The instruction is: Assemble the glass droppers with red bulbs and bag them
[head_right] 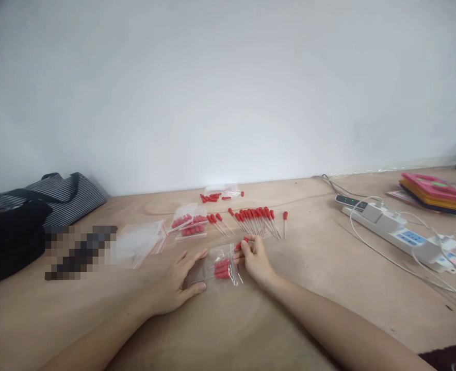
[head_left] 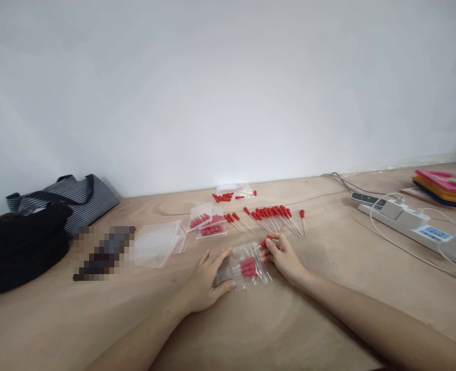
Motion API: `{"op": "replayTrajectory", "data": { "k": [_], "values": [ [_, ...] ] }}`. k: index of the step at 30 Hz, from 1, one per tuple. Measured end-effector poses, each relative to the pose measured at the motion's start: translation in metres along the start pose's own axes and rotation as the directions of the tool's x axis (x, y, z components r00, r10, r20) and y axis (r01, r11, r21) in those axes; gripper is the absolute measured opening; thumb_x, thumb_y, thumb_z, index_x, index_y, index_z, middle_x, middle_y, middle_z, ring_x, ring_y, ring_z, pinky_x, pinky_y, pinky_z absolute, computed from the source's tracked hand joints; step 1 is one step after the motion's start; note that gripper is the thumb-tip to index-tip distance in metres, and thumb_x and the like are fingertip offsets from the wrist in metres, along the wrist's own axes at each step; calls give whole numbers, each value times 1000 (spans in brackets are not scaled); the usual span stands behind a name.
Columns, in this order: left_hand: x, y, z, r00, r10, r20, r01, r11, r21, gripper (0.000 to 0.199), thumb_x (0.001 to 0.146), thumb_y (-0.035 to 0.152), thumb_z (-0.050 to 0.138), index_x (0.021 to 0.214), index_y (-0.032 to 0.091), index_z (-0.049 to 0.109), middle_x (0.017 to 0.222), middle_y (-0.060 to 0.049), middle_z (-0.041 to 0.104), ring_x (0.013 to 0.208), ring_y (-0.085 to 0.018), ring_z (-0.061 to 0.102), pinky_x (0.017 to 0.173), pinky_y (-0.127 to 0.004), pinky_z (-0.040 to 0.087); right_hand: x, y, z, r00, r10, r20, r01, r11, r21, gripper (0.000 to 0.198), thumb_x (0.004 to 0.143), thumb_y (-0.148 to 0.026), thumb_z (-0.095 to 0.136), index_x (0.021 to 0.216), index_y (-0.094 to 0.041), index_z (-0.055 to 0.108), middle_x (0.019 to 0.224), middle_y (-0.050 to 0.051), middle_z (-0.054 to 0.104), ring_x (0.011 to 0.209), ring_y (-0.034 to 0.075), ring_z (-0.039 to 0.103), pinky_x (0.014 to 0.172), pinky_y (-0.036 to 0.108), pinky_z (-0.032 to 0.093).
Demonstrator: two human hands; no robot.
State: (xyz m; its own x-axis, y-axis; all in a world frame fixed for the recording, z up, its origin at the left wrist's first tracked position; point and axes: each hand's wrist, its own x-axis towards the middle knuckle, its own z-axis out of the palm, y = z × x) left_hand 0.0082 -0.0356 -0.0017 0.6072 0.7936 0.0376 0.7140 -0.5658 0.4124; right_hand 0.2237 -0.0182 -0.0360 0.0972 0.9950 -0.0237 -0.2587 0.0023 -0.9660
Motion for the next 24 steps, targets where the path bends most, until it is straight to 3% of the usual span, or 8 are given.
{"op": "replayTrajectory", "data": {
  "k": [3,8,12,16,19,24],
  "values": [
    [0,-2,2,1000,15,-13,-15,1000,-10,59,82,38,48,133,20,22,136,-9,39,125,-24,34,107,-53,12,0,2,2,996,33,83,-23,993,-116,44,64,-54,59,83,-22,35,46,-12,47,29,6,39,32,18,32],
    [0,-3,3,1000,14,-19,-14,1000,-23,58,82,37,47,132,20,23,135,-10,40,125,-24,35,107,-52,13,5,0,0,965,72,252,-32,987,-157,42,58,-49,69,75,-18,45,57,-5,57,44,8,51,42,19,39],
    [0,-2,3,999,17,-30,-18,1000,-23,56,82,35,48,131,21,25,135,-9,41,125,-24,35,106,-52,13,8,2,-2,938,124,323,-16,949,-316,38,61,-47,67,78,-15,58,56,-3,59,34,5,41,33,18,30],
    [0,-2,3,1000,12,-13,-12,1000,-23,57,82,36,48,131,20,23,135,-10,41,125,-23,35,107,-52,13,10,3,-3,932,44,360,113,908,-404,33,68,-45,60,81,-15,68,61,1,64,45,10,51,42,21,38],
    [0,-3,3,1000,9,-10,-9,1000,-16,58,82,36,48,132,19,23,135,-10,40,125,-23,34,107,-52,12,10,0,-5,891,-21,453,260,843,-471,26,73,-40,56,80,-19,70,68,0,67,64,16,58,57,25,45],
    [0,-4,3,1000,12,-14,-12,1000,0,59,83,38,47,133,19,23,137,-10,37,126,-24,33,107,-52,12,14,-4,-14,873,-38,486,332,776,-536,25,73,-34,56,86,-18,69,65,-1,66,63,14,57,58,24,45]
  ]
}}
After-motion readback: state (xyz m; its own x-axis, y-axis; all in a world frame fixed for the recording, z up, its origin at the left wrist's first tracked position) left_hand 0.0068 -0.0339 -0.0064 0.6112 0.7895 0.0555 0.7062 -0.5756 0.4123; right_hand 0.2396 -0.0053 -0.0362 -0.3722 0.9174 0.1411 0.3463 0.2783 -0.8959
